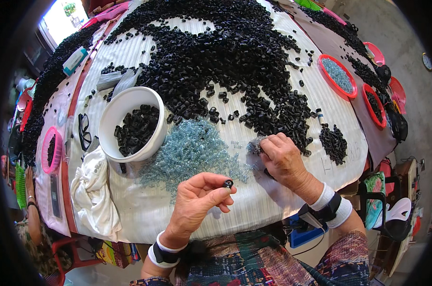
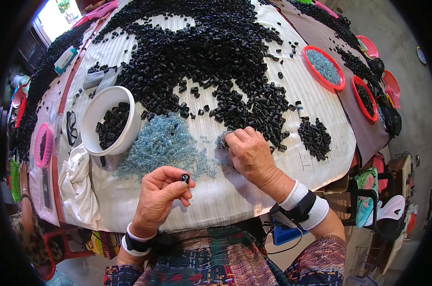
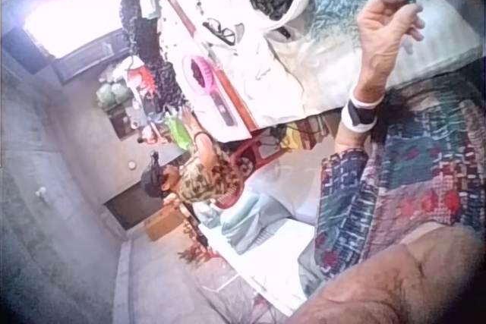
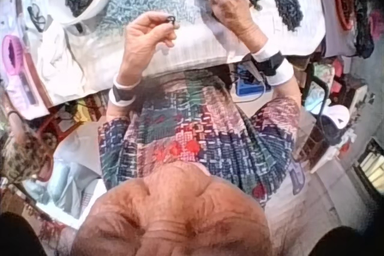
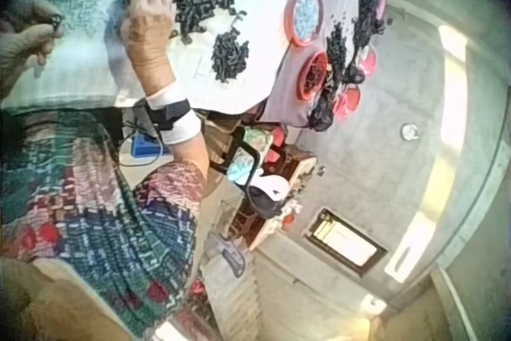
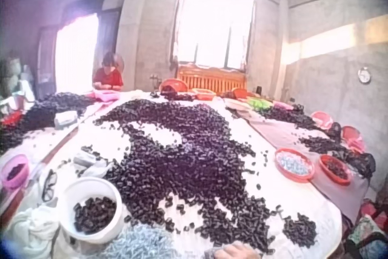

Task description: Manually assembling or sorting small black plastic components at a workshop table.

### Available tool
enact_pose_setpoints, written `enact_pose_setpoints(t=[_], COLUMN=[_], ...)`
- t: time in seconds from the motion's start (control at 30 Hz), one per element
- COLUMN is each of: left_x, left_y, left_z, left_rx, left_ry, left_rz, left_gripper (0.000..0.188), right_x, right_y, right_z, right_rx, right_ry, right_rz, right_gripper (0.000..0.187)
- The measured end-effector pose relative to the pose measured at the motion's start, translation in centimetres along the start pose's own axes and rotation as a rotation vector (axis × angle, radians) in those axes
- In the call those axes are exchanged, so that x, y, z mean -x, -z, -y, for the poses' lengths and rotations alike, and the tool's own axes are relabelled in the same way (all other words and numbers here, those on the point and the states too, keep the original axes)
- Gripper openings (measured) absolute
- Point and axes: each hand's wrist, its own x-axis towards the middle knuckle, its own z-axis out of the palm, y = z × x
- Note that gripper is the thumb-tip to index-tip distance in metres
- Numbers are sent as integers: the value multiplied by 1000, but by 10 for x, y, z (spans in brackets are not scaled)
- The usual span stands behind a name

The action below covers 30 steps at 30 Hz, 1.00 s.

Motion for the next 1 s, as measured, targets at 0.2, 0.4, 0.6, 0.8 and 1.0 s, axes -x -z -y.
enact_pose_setpoints(t=[0.2, 0.4, 0.6, 0.8, 1.0], left_x=[0, 1, 2, 5, 8], left_y=[-1, 0, -4, -11, -17], left_z=[1, 1, -1, -4, -3], left_rx=[-17, 8, 24, 24, 3], left_ry=[12, 8, 20, 7, -11], left_rz=[-7, -5, 14, 4, -15], left_gripper=[16, 18, 21, 18, 18], right_x=[-4, -9, -7, -2, 1], right_y=[-1, -1, 25, 40, 35], right_z=[-1, 5, 36, 71, 77], right_rx=[-22, -32, -711, -1118, -1191], right_ry=[13, 21, -165, -190, -195], right_rz=[31, 17, -119, -168, -206], right_gripper=[17, 20, 34, 46, 47])
